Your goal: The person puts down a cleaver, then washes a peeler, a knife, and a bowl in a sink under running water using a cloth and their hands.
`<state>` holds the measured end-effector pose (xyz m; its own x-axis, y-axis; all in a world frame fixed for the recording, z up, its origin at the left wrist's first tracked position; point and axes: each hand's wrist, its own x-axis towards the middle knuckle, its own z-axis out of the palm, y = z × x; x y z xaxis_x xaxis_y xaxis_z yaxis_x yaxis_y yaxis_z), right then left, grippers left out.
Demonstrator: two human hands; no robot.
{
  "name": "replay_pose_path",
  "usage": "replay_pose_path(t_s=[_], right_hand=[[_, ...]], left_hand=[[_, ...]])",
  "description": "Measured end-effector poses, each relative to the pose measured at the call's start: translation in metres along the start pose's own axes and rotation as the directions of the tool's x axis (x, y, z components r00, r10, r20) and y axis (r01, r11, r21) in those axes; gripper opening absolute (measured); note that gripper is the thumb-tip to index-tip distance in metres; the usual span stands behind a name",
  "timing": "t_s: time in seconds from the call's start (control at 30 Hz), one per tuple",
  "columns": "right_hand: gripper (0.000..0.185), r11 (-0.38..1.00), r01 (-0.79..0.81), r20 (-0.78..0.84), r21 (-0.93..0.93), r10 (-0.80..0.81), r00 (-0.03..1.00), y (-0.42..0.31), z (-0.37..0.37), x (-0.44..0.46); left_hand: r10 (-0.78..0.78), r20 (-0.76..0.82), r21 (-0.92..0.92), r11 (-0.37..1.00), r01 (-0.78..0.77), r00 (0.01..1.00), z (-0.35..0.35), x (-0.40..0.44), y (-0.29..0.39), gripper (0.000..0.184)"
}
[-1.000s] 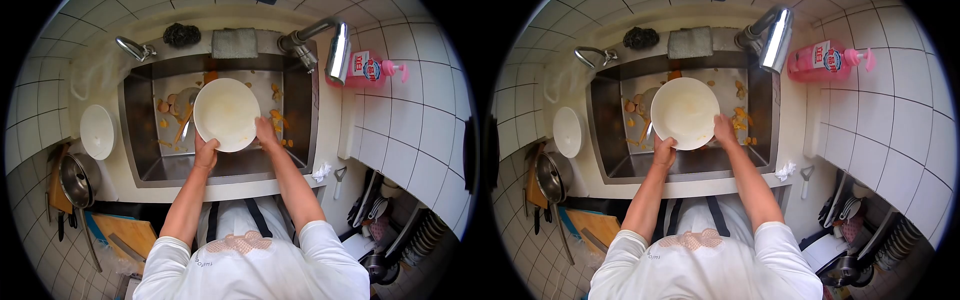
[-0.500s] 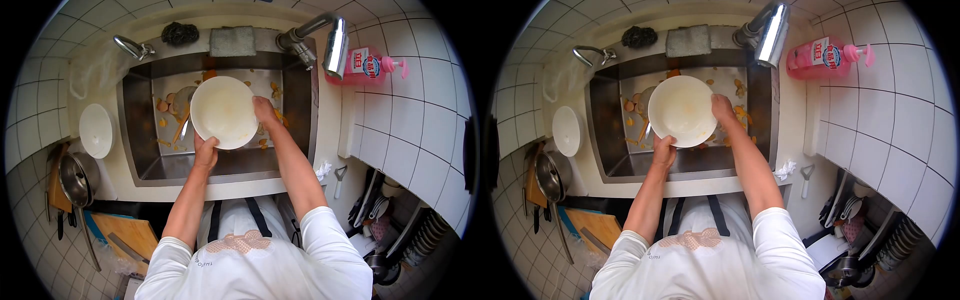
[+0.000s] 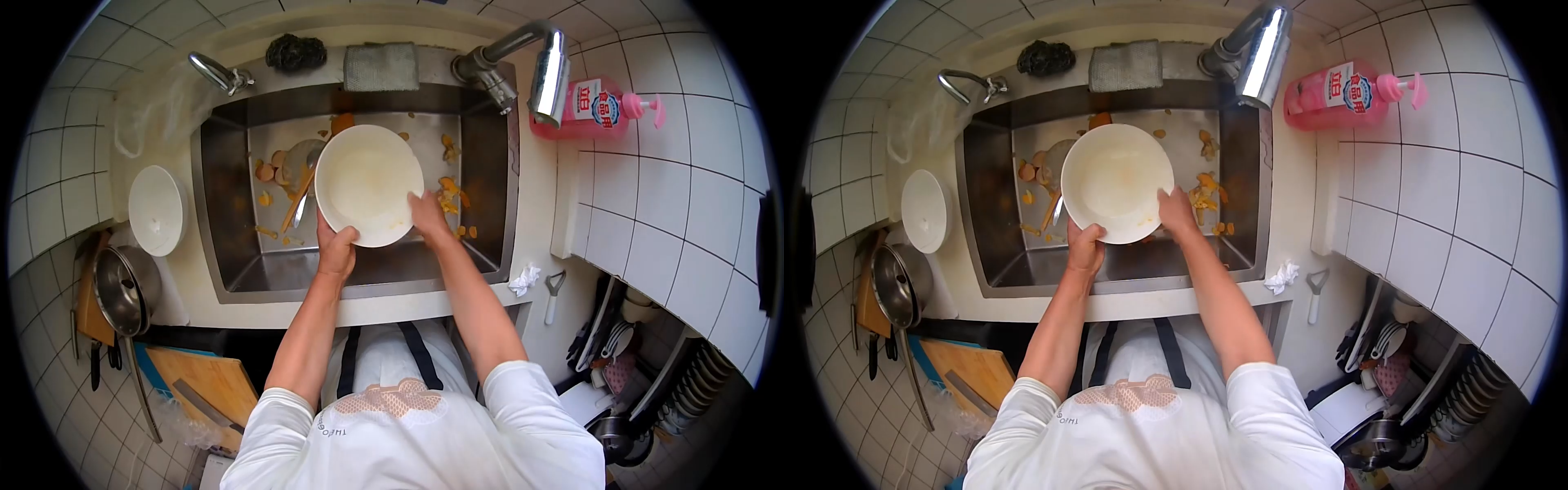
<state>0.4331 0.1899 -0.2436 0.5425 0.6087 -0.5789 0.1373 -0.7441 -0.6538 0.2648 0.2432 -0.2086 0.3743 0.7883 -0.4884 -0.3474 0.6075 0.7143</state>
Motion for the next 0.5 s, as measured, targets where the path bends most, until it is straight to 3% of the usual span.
replay_pose_path(t_s=[0.07, 0.17, 0.23, 0.27, 0.37, 0.43, 0.5], right_hand=[[0.045, 0.996, -0.038, -0.028, 0.083, 0.041, 0.999, 0.009, 0.003, -0.002], [0.046, 0.996, -0.06, -0.046, -0.058, 0.058, 0.997, -0.02, -0.011, 0.027], [0.043, 0.994, -0.064, 0.104, -0.083, 0.073, 0.992, -0.029, -0.015, 0.046], [0.043, 0.995, -0.062, 0.103, -0.082, 0.07, 0.992, -0.027, -0.013, 0.04], [0.04, 0.998, -0.025, -0.025, -0.061, 0.024, 0.999, -0.004, 0.003, 0.001], [0.039, 0.986, -0.075, -0.095, 0.147, 0.09, 0.991, 0.003, 0.012, -0.019], [0.039, 0.992, -0.079, -0.097, 0.097, 0.089, 0.991, -0.001, 0.008, 0.002]], left_hand=[[0.008, 0.022, 0.01, 1.0, -0.009, 1.0, 0.001, -0.002, -0.001, 0.079], [0.03, 0.029, 0.089, 0.996, -0.033, 0.999, 0.007, -0.004, 0.001, 0.078], [0.028, 0.006, 0.05, 0.998, -0.028, 1.0, 0.005, -0.003, 0.0, 0.079], [0.022, -0.01, 0.004, 1.0, -0.022, 1.0, 0.006, -0.002, 0.0, 0.08], [0.043, -0.004, -0.003, 0.999, -0.043, 0.999, 0.009, -0.004, -0.001, 0.081], [0.045, -0.01, -0.001, 0.999, -0.045, 0.999, 0.009, -0.005, -0.004, 0.081], [0.045, -0.01, 0.005, 0.999, -0.045, 0.999, 0.01, -0.006, -0.007, 0.082]])
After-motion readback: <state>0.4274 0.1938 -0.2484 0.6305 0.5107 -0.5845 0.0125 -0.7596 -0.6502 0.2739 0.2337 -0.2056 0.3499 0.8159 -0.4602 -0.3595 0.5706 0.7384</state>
